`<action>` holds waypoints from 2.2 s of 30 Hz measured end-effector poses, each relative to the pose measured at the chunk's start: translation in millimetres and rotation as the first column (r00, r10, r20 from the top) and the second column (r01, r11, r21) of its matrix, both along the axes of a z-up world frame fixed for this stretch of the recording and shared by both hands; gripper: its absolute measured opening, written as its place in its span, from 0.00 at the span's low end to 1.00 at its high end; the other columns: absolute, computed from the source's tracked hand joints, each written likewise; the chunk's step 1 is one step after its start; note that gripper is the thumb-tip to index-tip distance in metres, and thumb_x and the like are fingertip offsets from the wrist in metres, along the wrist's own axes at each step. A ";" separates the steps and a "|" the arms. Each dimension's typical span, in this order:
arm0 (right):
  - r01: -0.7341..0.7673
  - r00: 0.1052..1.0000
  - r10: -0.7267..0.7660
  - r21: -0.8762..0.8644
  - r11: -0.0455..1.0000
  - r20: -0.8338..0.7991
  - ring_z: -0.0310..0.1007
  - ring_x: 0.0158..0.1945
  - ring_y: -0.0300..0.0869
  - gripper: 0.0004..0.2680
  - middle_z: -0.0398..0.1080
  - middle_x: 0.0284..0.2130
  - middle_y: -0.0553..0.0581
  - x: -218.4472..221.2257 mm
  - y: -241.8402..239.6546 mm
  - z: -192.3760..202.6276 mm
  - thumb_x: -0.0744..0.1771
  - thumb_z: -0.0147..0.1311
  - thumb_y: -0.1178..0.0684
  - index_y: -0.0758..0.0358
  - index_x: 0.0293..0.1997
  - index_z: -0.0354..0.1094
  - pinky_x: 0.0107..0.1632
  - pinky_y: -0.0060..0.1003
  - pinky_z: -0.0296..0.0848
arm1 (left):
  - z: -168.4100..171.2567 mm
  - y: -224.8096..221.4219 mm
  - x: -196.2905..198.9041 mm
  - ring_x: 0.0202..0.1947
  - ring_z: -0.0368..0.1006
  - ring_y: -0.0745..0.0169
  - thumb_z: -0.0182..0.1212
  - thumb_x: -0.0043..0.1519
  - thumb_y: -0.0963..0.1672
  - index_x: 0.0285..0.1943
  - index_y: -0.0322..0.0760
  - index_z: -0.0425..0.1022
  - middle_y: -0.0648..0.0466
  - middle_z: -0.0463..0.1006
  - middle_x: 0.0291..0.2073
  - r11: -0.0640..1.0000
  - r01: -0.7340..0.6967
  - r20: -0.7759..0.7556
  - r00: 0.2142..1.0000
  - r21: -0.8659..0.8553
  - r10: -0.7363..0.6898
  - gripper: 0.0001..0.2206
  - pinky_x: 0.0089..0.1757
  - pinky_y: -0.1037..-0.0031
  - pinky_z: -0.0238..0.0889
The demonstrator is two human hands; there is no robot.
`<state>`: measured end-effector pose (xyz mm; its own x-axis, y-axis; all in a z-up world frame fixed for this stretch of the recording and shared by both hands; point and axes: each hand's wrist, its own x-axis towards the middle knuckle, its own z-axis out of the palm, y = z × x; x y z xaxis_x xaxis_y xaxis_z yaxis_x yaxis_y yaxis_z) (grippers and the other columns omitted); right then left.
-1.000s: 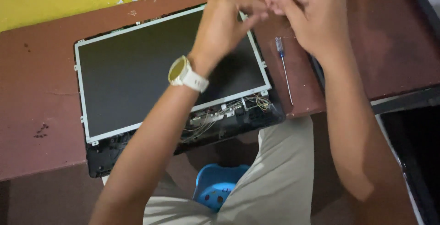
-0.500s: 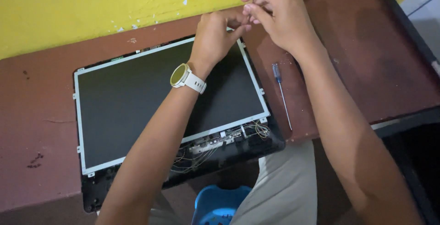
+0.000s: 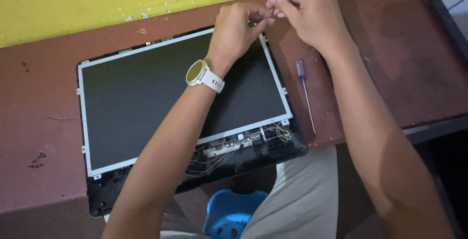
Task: Unscrewing the frame of a laptop screen using a manual screwdriver.
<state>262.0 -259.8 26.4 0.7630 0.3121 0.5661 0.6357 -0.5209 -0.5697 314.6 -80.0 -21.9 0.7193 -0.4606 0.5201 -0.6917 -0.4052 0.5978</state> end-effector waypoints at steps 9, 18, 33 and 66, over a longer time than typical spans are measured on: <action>-0.028 0.990 0.031 0.023 0.999 -0.139 0.80 0.43 0.47 0.04 0.75 0.40 0.66 -1.0 -3.9 3.0 0.73 0.56 0.67 0.77 0.52 0.70 0.50 0.34 0.82 | 1.4 0.4 -2.5 0.29 0.82 0.72 0.69 0.60 0.43 0.31 0.46 0.84 0.64 0.85 0.25 0.999 0.032 0.017 0.999 -0.022 -0.031 0.04 0.34 0.76 0.69; 0.040 0.995 -0.048 -0.081 0.996 -0.092 0.79 0.50 0.45 0.04 0.77 0.45 0.58 7.1 -13.5 -1.5 0.72 0.63 0.60 0.65 0.50 0.71 0.54 0.38 0.79 | -6.0 -8.5 2.6 0.30 0.83 0.68 0.72 0.57 0.44 0.31 0.46 0.85 0.62 0.86 0.26 0.999 -0.007 -0.023 1.000 -0.033 0.007 0.03 0.35 0.73 0.69; 0.224 0.943 -0.220 -0.011 0.975 -0.250 0.79 0.46 0.35 0.05 0.78 0.43 0.48 9.7 -7.2 1.6 0.71 0.66 0.52 0.57 0.45 0.74 0.50 0.31 0.78 | -10.3 -4.3 9.3 0.23 0.60 0.70 0.69 0.61 0.40 0.24 0.44 0.68 0.63 0.69 0.19 0.996 0.084 -0.012 0.996 0.006 -0.084 0.14 0.32 0.76 0.59; 0.032 0.945 -0.035 -0.013 0.999 -0.325 0.79 0.51 0.44 0.07 0.76 0.52 0.62 -3.6 -8.9 5.5 0.75 0.54 0.56 0.69 0.57 0.71 0.57 0.36 0.79 | -25.9 -2.8 17.3 0.26 0.81 0.59 0.69 0.57 0.41 0.32 0.42 0.84 0.57 0.86 0.25 0.994 0.099 0.010 0.995 0.048 -0.099 0.01 0.32 0.69 0.69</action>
